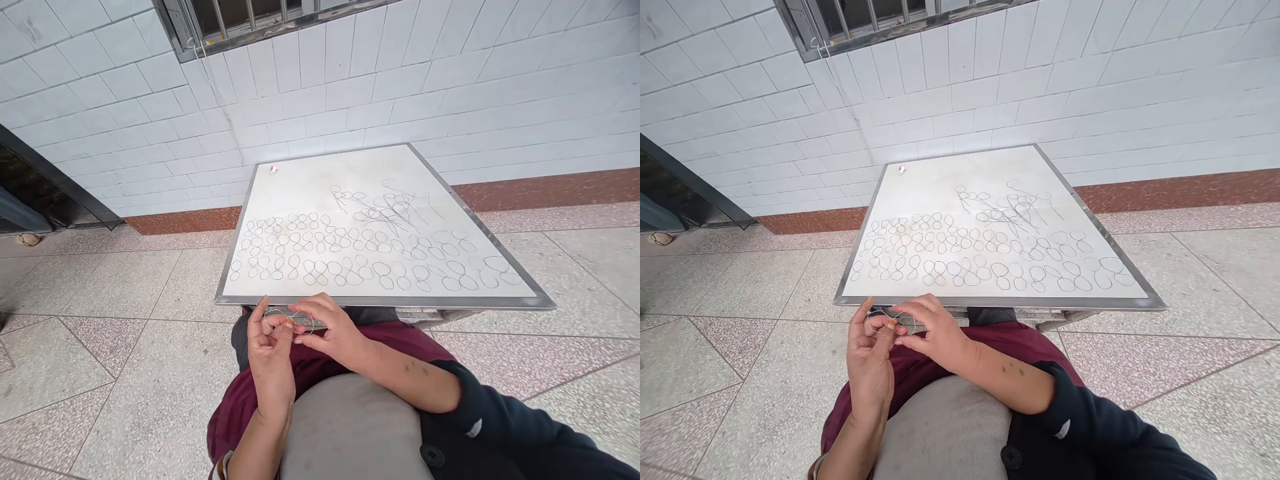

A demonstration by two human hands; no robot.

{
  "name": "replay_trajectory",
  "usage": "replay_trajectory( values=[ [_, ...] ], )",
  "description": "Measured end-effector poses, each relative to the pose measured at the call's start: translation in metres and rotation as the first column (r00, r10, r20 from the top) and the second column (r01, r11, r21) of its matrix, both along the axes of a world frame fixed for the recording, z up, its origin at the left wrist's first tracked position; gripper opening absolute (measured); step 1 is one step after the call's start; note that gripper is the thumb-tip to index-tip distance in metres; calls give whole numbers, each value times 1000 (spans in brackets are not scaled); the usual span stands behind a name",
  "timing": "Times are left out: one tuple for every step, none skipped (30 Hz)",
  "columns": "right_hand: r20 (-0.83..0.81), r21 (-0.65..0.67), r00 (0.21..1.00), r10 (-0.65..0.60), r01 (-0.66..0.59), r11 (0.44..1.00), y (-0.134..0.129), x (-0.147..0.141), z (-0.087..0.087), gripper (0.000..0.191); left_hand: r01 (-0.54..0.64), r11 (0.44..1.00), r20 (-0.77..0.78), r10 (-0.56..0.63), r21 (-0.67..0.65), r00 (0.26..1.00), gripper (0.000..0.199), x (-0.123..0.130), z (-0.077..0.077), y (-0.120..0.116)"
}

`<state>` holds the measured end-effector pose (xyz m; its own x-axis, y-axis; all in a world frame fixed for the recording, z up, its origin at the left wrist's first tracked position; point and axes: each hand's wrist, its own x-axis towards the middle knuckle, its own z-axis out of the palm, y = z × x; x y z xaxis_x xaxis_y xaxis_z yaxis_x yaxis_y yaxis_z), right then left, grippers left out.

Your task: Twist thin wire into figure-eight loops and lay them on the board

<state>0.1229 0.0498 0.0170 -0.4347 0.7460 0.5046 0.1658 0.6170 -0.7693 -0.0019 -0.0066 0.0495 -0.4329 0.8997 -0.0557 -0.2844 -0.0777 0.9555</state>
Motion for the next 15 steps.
replay_trajectory(
  values=[
    [0, 9, 1000, -4, 4, 1000, 0, 0, 0, 44, 4, 1000, -14, -4, -1, 1000, 51, 0, 0, 0],
    [-3, 14, 1000, -6, 7, 1000, 0, 1, 0, 43, 5, 1000, -29, -5, -3, 1000, 50, 0, 1, 0],
    [-7, 18, 1000, -7, 7, 1000, 0, 1, 1, 41, 5, 1000, -46, -5, -6, 999, 50, 0, 1, -1],
    [-10, 23, 1000, -5, 6, 1000, 0, 1, 2, 40, 2, 1000, -61, -3, -9, 998, 49, 0, 1, -1],
    [-12, 23, 1000, -4, 4, 1000, 0, 1, 2, 38, -2, 1000, -75, 1, -12, 997, 48, 0, 1, -1],
    [-11, 21, 1000, -3, 3, 1000, 0, 0, 3, 36, -9, 1000, -89, 8, -12, 996, 48, 0, 1, -1],
    [-9, 18, 1000, -1, 1, 1000, 0, 0, 3, 35, -17, 1000, -103, 16, -12, 995, 48, 0, 1, 0],
    [-7, 15, 1000, 1, -1, 1000, 0, 0, 3, 34, -23, 1000, -118, 21, -11, 993, 48, 0, 1, 0],
    [-5, 15, 1000, 1, -1, 1000, 0, 0, 3, 33, -26, 1000, -132, 24, -11, 991, 48, 0, 1, 0],
    [-2, 16, 1000, 1, -1, 1000, 0, 0, 3, 33, -26, 1000, -142, 24, -10, 990, 47, 0, 0, 0],
    [2, 18, 1000, 2, -2, 1000, 0, 0, 2, 34, -25, 1000, -149, 23, -9, 989, 47, 0, 0, 0],
    [5, 18, 1000, 2, -2, 1000, 0, 0, 1, 37, -23, 1000, -152, 22, -10, 988, 48, 0, 0, -1],
    [9, 13, 1000, 4, -4, 1000, 0, 1, 0, 40, -23, 1000, -153, 21, -11, 988, 49, 0, 0, -1],
    [13, 7, 1000, 7, -7, 1000, 0, 1, -1, 43, -23, 1000, -150, 21, -11, 989, 50, 0, 0, -1],
    [18, 1, 1000, 10, -10, 1000, 0, 1, -2, 46, -24, 1000, -145, 23, -9, 989, 50, 0, 1, -1]
  ],
)
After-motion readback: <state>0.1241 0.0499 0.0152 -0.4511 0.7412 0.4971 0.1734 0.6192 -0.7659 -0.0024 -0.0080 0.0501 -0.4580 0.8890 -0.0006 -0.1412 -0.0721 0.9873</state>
